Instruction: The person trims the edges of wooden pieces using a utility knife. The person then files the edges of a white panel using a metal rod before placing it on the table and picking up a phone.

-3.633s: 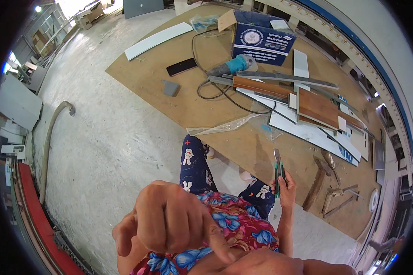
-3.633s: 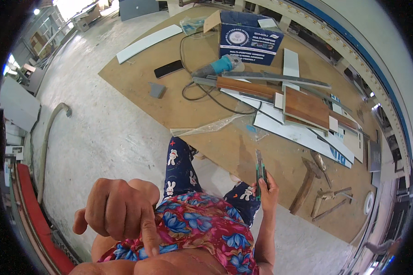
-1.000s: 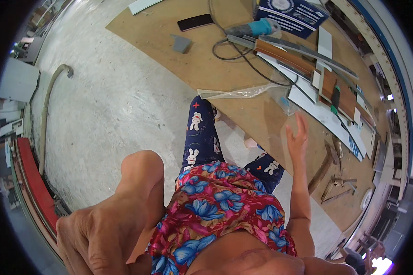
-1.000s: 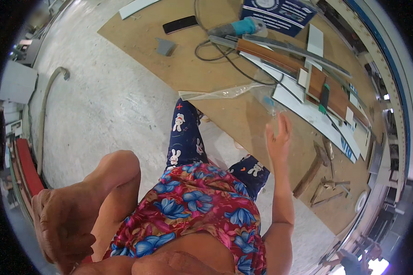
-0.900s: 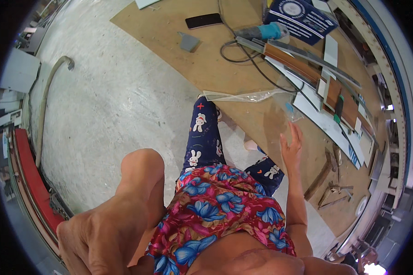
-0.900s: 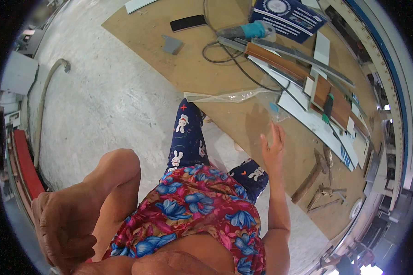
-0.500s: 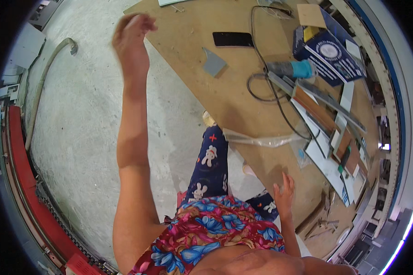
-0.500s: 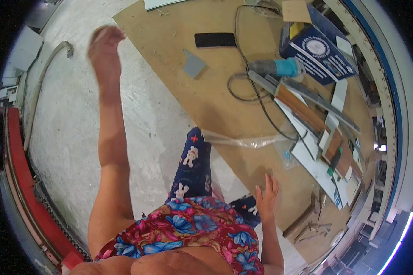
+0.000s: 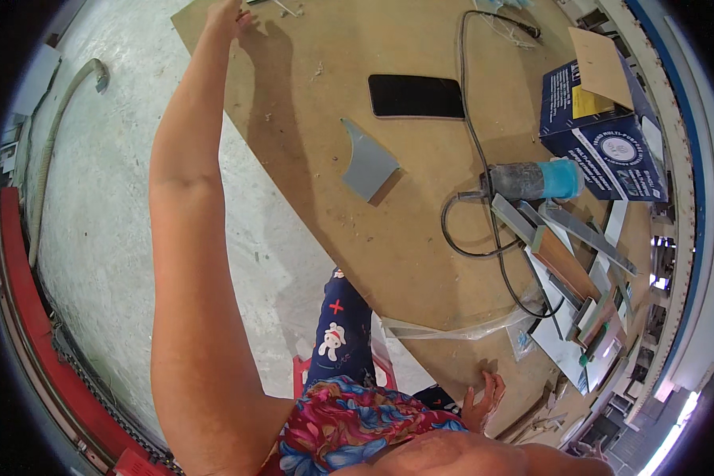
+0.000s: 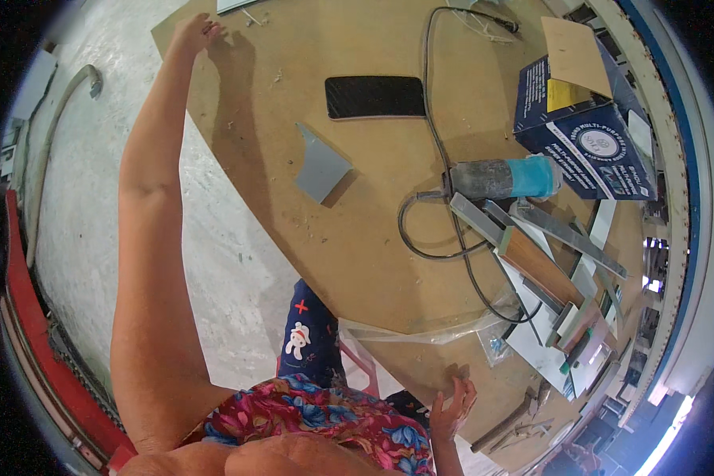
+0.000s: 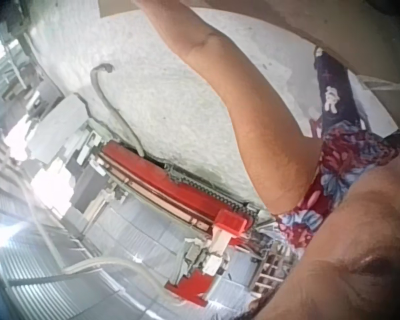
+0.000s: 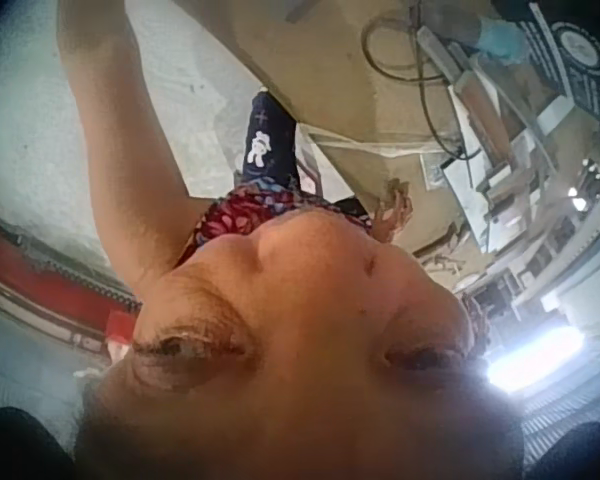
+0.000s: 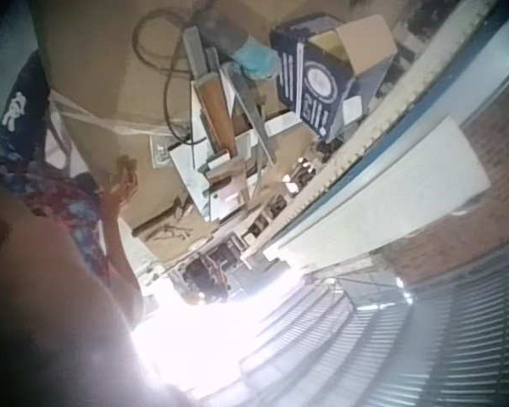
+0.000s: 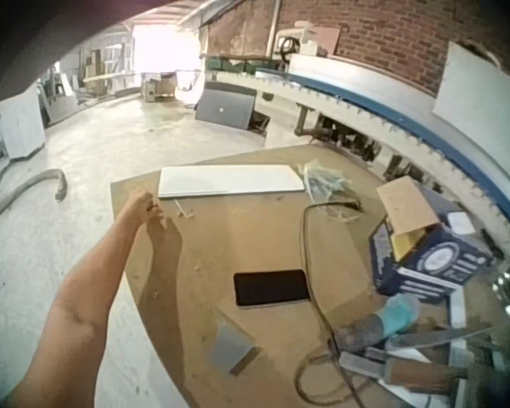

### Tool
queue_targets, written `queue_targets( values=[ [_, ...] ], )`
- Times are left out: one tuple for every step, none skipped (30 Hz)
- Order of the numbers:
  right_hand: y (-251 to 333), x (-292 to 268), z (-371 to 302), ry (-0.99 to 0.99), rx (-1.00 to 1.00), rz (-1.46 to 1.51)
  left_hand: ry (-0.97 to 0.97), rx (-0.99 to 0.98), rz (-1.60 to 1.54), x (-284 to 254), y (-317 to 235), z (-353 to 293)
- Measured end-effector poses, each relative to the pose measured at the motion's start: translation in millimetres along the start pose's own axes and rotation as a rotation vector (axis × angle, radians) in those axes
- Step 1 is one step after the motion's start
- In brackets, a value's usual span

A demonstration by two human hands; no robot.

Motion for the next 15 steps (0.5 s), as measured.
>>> queue_targets(
  values=[
    [3,-2,7,-0.035,0.026,-0.088,0.024,-0.019,-0.078,80,-35,1],
    [2,-11,9,-0.088,0.065,-0.191,-0.242,-0.470,-0.521,129,-33,-19],
    [-2,-16,11,-0.103,0.124,-0.277,-0.469,-0.968,-0.926,224,-74,-57],
    [0,-14,11,-0.102,0.106,-0.252,-0.488,-0.956,-0.899,203,-41,-53],
    [1,-12,11,-0.102,0.090,-0.229,-0.387,-1.003,-1.167,197,-7,-49],
    [2,-10,10,-0.094,0.078,-0.209,-0.270,-1.038,-1.437,195,15,-44],
    [1,-7,9,-0.086,0.065,-0.167,-0.285,-1.011,-1.409,162,34,-29],
    [-1,-5,7,-0.080,0.060,-0.144,-0.242,-1.026,-1.370,151,49,-22],
    [-2,-6,8,-0.090,0.064,-0.146,-0.189,-1.047,-1.352,156,45,-17],
    [-2,-7,7,-0.104,0.055,-0.149,-0.188,-1.037,-1.356,152,43,-13],
    [-1,-8,9,-0.120,0.067,-0.190,-0.070,-1.009,-1.333,184,28,-22],
    [3,-8,10,-0.120,0.070,-0.192,0.025,-0.966,-1.275,184,20,-23],
    [5,-8,13,-0.118,0.094,-0.182,0.025,-0.966,-1.271,180,14,-20],
    [7,-7,13,-0.110,0.110,-0.160,-0.014,-1.020,-0.998,156,26,-24],
    [8,-7,15,-0.110,0.113,-0.160,-0.040,-1.061,-0.741,142,21,-25]
  ],
)
Point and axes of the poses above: each hand's wrist, its own z-axis towards the middle knuckle, its own x-axis out of the palm, y = z × x, the point moved 10 cm from there along z, towards the middle knuckle, and after that the axes turned 1 degree about -y, right-handed, at the moved point
